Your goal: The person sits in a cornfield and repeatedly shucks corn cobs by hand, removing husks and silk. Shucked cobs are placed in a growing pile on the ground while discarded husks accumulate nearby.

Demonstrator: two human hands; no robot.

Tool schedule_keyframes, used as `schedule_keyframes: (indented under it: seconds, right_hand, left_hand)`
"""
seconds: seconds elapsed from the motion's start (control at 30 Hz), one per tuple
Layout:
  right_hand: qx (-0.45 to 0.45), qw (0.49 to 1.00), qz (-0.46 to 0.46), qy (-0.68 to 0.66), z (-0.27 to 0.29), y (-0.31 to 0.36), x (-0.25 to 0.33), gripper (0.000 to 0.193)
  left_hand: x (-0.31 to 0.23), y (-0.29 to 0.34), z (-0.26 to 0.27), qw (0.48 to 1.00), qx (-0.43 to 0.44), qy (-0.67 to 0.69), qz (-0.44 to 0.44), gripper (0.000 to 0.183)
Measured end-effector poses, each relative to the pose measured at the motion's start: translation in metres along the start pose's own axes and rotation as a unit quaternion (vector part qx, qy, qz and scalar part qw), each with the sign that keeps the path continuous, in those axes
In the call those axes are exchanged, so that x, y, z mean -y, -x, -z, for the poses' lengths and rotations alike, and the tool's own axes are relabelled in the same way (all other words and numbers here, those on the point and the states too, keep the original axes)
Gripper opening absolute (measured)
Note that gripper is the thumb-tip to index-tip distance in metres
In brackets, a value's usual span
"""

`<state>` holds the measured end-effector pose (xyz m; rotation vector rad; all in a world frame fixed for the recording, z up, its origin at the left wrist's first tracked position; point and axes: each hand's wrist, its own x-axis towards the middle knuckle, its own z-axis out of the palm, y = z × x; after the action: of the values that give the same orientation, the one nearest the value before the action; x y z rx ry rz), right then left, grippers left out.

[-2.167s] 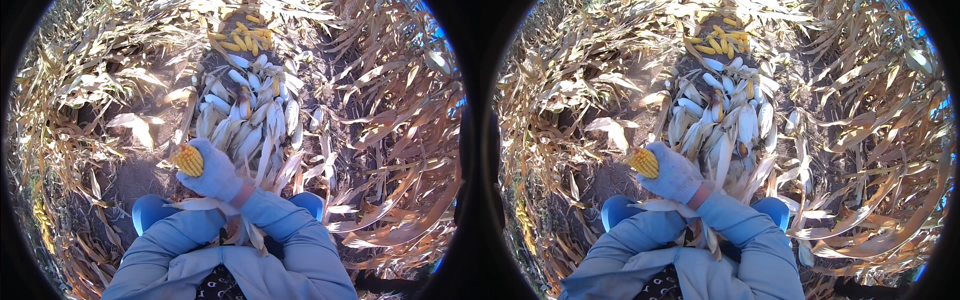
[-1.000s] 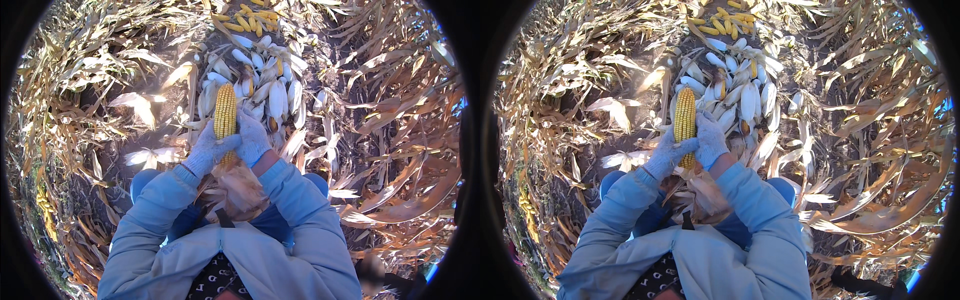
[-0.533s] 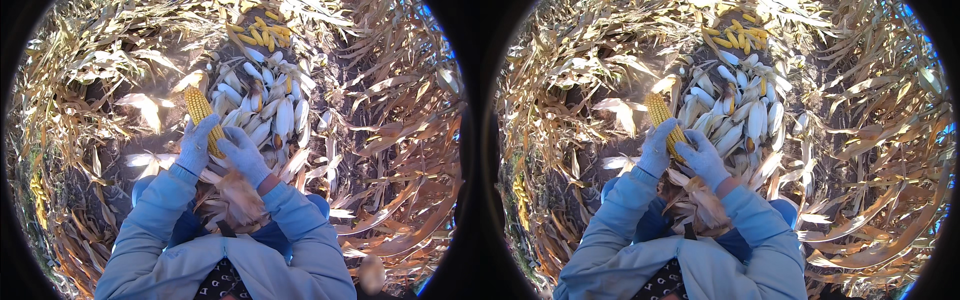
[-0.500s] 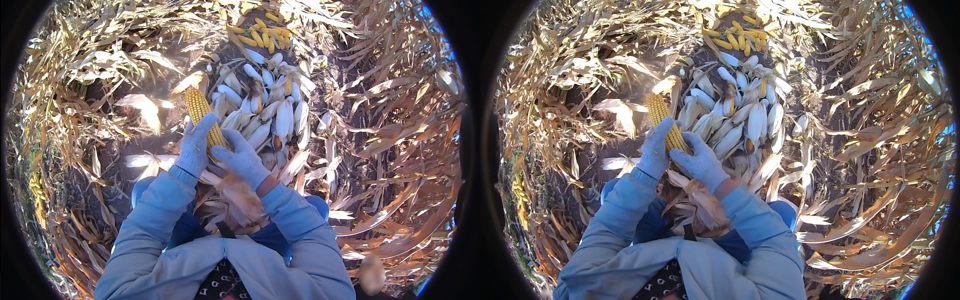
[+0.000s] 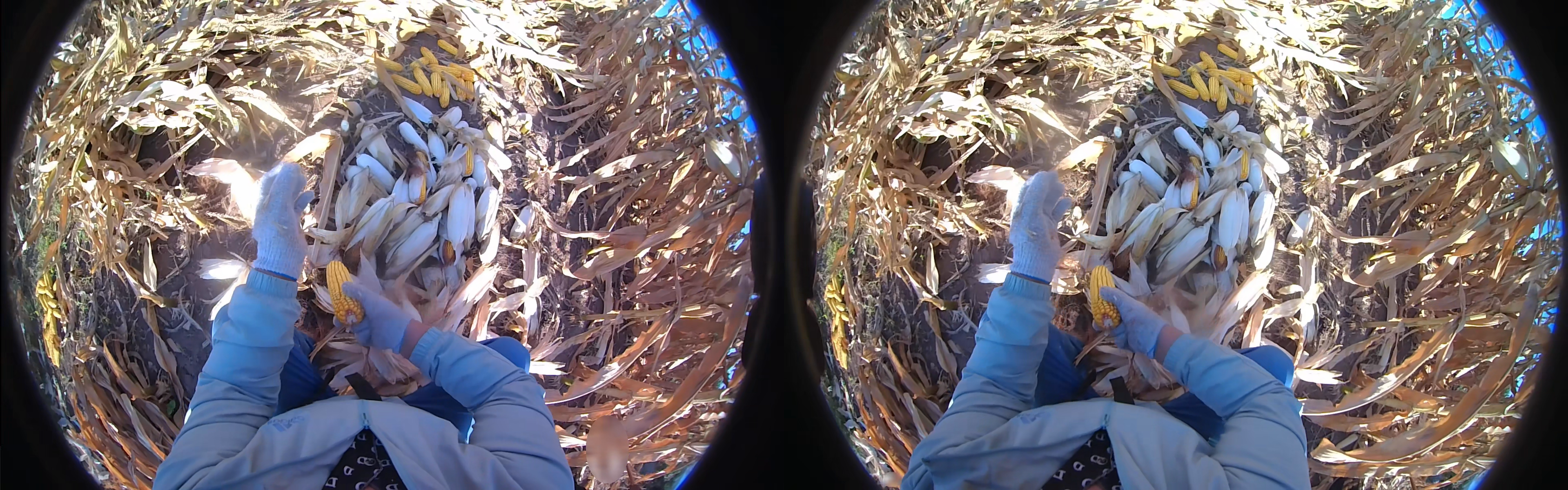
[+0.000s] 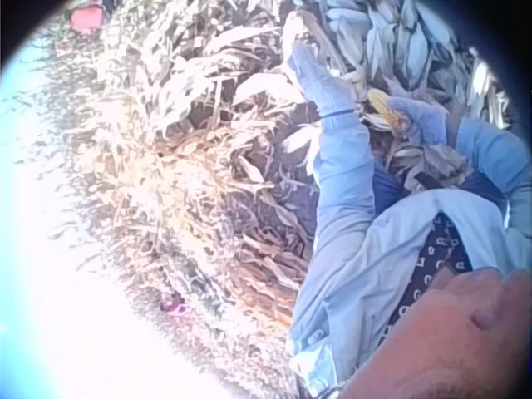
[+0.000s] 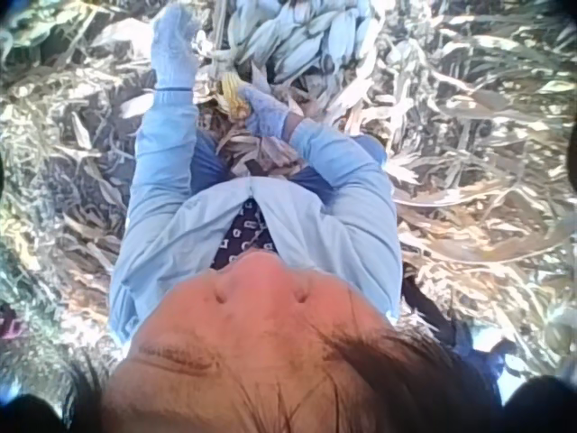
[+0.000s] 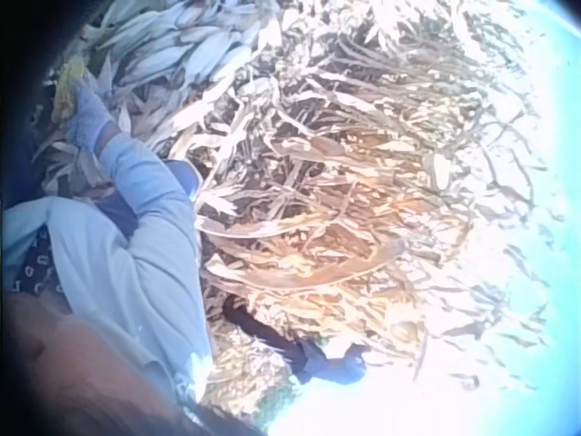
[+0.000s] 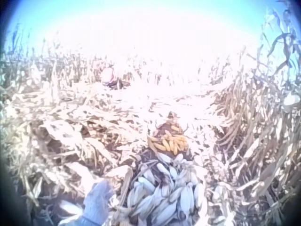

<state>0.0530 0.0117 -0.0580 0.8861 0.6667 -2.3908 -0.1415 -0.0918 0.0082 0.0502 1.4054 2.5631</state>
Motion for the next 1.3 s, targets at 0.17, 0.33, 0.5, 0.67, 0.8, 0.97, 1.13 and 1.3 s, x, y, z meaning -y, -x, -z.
schedule_keyframes:
  seconds: [0.17, 0.33, 0.5, 0.67, 0.8, 0.97, 1.13, 1.3]
  right_hand:
    - [-0.090, 0.984, 0.135, -0.070, -0.017, 0.007, 0.039, 0.036]
    - [-0.129, 0.831, 0.538, 0.059, -0.021, 0.050, 0.142, 0.036]
    - [-0.170, 0.870, 0.458, 0.073, 0.021, 0.037, 0.143, 0.034]
    - [-0.246, 0.924, 0.283, 0.079, 0.060, -0.013, 0.090, 0.027]
    - [-0.250, 0.933, 0.202, 0.163, 0.123, -0.053, 0.044, 0.022]
    - [-0.262, 0.417, 0.390, 0.778, 0.255, -0.075, 0.026, 0.021]
    - [-0.369, 0.801, 0.286, 0.376, 0.269, -0.090, 0.054, 0.022]
    - [-0.422, 0.826, 0.320, 0.195, 0.285, -0.115, 0.084, 0.022]
  left_hand:
    - [-0.005, 0.001, -0.002, 0.995, -0.006, 0.063, 0.083, 0.035]
    - [-0.008, 0.001, -0.001, 0.991, 0.046, 0.057, 0.110, 0.030]
    - [-0.016, 0.010, -0.012, 0.985, 0.071, 0.059, 0.147, 0.026]
    - [-0.014, 0.012, -0.019, 0.983, 0.116, 0.036, 0.141, 0.032]
    - [-0.016, 0.008, -0.015, 0.981, 0.122, 0.034, 0.146, 0.034]
    - [-0.016, 0.013, -0.022, 0.976, 0.144, 0.042, 0.158, 0.038]
    - [-0.028, 0.022, -0.028, 0.977, 0.131, 0.057, 0.159, 0.031]
    - [-0.022, 0.019, -0.038, 0.972, 0.102, 0.041, 0.207, 0.030]
